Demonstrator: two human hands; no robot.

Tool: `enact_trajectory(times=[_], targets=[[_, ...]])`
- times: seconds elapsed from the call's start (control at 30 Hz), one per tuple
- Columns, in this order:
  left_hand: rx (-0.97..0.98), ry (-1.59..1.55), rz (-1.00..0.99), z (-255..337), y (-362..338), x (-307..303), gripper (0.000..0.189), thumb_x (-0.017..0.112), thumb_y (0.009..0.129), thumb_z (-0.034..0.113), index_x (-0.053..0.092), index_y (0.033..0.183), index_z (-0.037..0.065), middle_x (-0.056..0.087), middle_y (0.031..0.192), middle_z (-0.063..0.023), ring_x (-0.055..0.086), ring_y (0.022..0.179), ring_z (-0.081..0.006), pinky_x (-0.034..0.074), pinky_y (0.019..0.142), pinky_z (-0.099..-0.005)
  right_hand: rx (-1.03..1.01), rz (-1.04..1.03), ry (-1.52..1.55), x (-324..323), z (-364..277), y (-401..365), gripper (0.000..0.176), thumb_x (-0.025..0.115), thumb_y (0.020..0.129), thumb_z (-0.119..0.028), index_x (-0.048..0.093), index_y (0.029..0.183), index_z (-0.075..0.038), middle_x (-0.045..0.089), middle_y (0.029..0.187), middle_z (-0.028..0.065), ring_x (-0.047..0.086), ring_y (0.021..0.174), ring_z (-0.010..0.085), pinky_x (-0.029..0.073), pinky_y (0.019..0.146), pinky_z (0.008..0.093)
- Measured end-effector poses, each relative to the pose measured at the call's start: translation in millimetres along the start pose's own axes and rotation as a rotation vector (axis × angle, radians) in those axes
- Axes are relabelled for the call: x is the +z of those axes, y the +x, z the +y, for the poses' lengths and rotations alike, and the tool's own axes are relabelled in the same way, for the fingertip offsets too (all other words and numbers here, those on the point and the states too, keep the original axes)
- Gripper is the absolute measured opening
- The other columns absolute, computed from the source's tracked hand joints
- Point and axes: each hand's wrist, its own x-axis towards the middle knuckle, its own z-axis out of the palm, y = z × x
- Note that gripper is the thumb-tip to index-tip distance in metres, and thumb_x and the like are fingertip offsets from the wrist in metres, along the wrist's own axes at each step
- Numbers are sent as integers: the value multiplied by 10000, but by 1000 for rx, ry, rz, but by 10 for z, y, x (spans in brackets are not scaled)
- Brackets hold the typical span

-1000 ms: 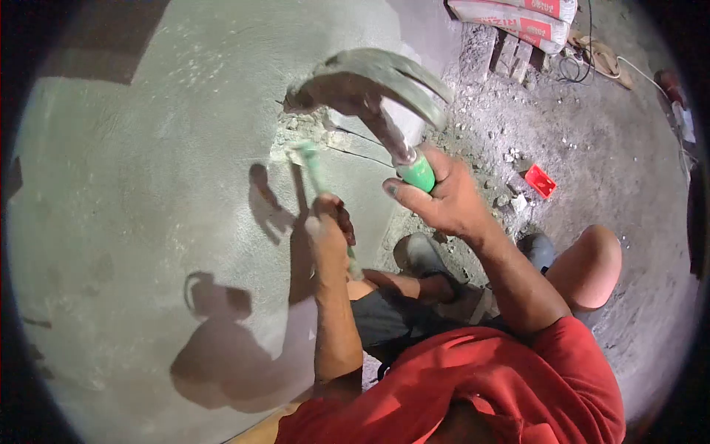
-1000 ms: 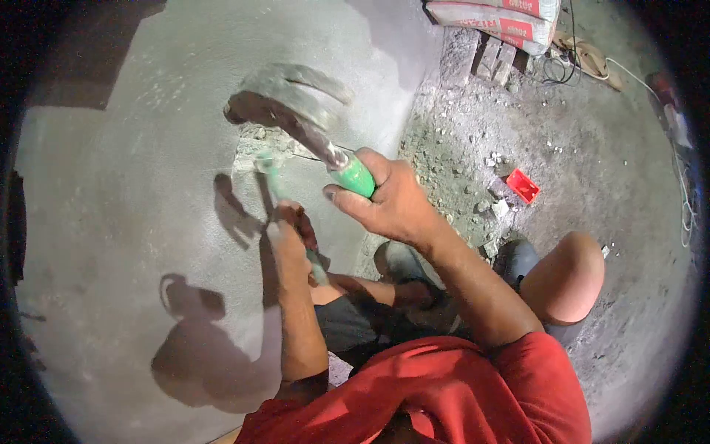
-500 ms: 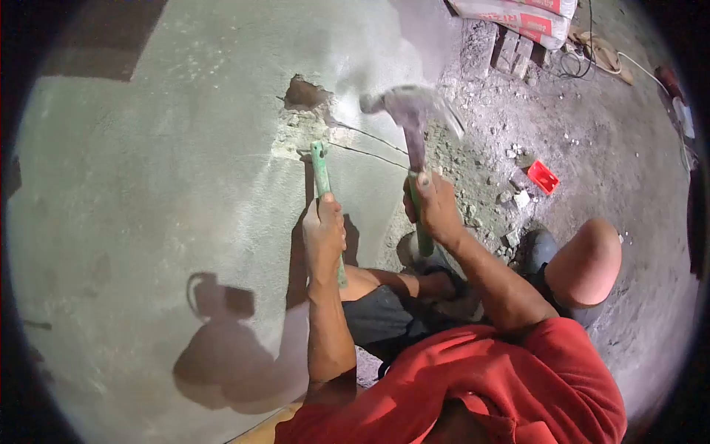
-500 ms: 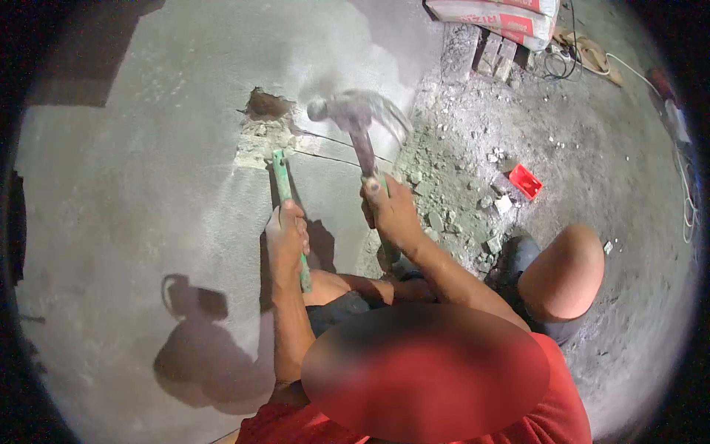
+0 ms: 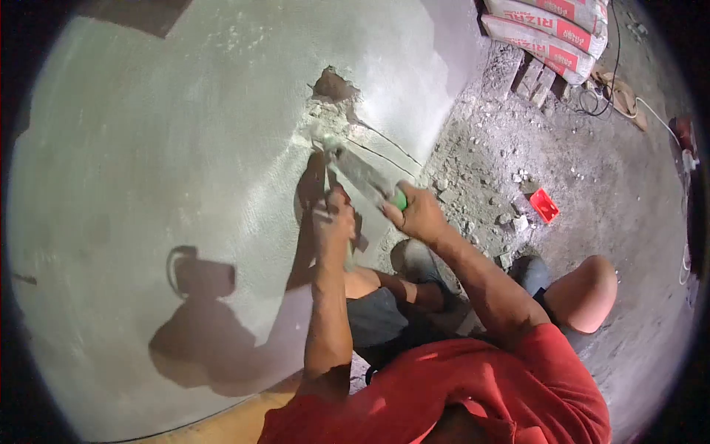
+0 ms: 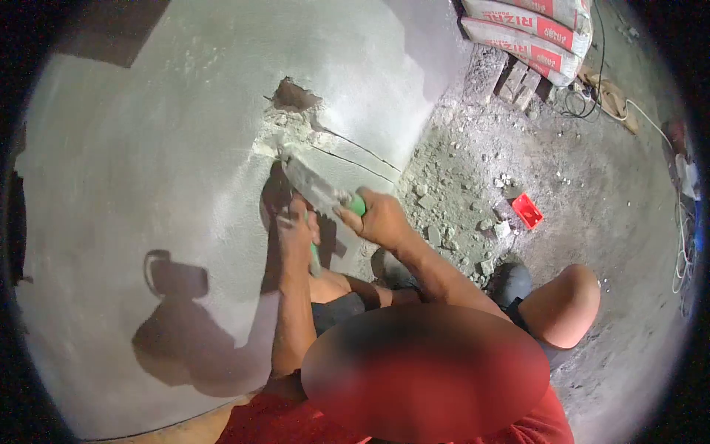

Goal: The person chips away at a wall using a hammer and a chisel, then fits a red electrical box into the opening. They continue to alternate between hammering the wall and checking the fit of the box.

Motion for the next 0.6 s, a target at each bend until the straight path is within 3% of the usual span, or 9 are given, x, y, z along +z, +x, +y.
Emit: enact_trajectory(times=[0.07, 0.13, 0.2, 0.27, 0.3, 0.33, 0.37, 0.4, 0.6], targets=[[50, -73, -13, 200, -33, 109, 413, 547, 976, 460, 519, 773, 102, 419, 570, 34, 390, 442, -85, 334, 405, -258, 384, -120, 113, -268, -252, 280, 352, 698, 846, -369, 598, 851, -32, 627, 724, 224, 625, 709, 466, 501, 621, 451], [72, -146, -105, 108, -24, 18, 413, 547, 976, 466, 523, 775, 106, 435, 579, 30, 403, 447, -93, 343, 401, -271, 360, -110, 151, -420, -346, 190, 357, 693, 867, -366, 594, 900, -24, 625, 747, 215, 617, 704, 453, 494, 612, 437], [-35, -162, -98, 76, -27, 15, 459, 528, 980, 507, 533, 785, 91, 482, 600, 15, 453, 480, -103, 372, 431, -282, -32, 61, 220, -495, -375, 77, 359, 682, 891, -376, 591, 915, -30, 653, 801, 179, 631, 695, 409, 503, 613, 413], [192, 257, -49, -89, 63, 8, 517, 495, 983, 553, 542, 799, 72, 515, 611, 3, 496, 515, -109, 380, 466, -283, -75, 82, 122, -526, -411, 47, 367, 669, 906, -396, 606, 928, -35, 668, 836, 135, 647, 670, 346, 511, 612, 381], [456, 628, -43, -291, 130, -87, 542, 491, 988, 548, 564, 796, 46, 537, 608, -9, 508, 521, -108, 389, 493, -285, -69, 112, 154, -534, -434, 62, 363, 676, 901, -388, 616, 958, -35, 667, 828, 122, 638, 657, 327, 513, 620, 366], [454, 632, -44, -154, 36, -49, 542, 491, 988, 548, 564, 796, 46, 537, 608, -9, 508, 521, -108, 389, 493, -285, -63, 139, 188, -529, -452, 63, 363, 683, 896, -381, 627, 989, -34, 666, 820, 110, 628, 643, 308, 516, 628, 351], [233, 452, -13, 129, -142, 52, 537, 498, 990, 533, 571, 786, 41, 533, 604, -12, 505, 518, -111, 390, 492, -286, 180, 173, 478, -509, -486, 0, 413, 692, 890, -398, 633, 1044, -20, 640, 750, 108, 598, 631, 276, 508, 639, 360], [15, 269, 16, 292, -239, 125, 533, 506, 992, 517, 577, 776, 36, 530, 601, -15, 501, 514, -113, 392, 491, -288, 270, 93, 467, -718, -606, 151, 374, 618, 929, -423, 592, 899, -51, 559, 791, 27, 526, 746, 137, 454, 672, 312], [66, 206, 59, 442, -261, 283, 457, 506, 1002, 444, 534, 757, 59, 488, 611, 2, 463, 480, -109, 361, 448, -266, 307, 124, 494, -683, -479, 190, 402, 630, 918, -447, 577, 863, -52, 536, 689, 5, 507, 650, 123, 432, 596, 299]])
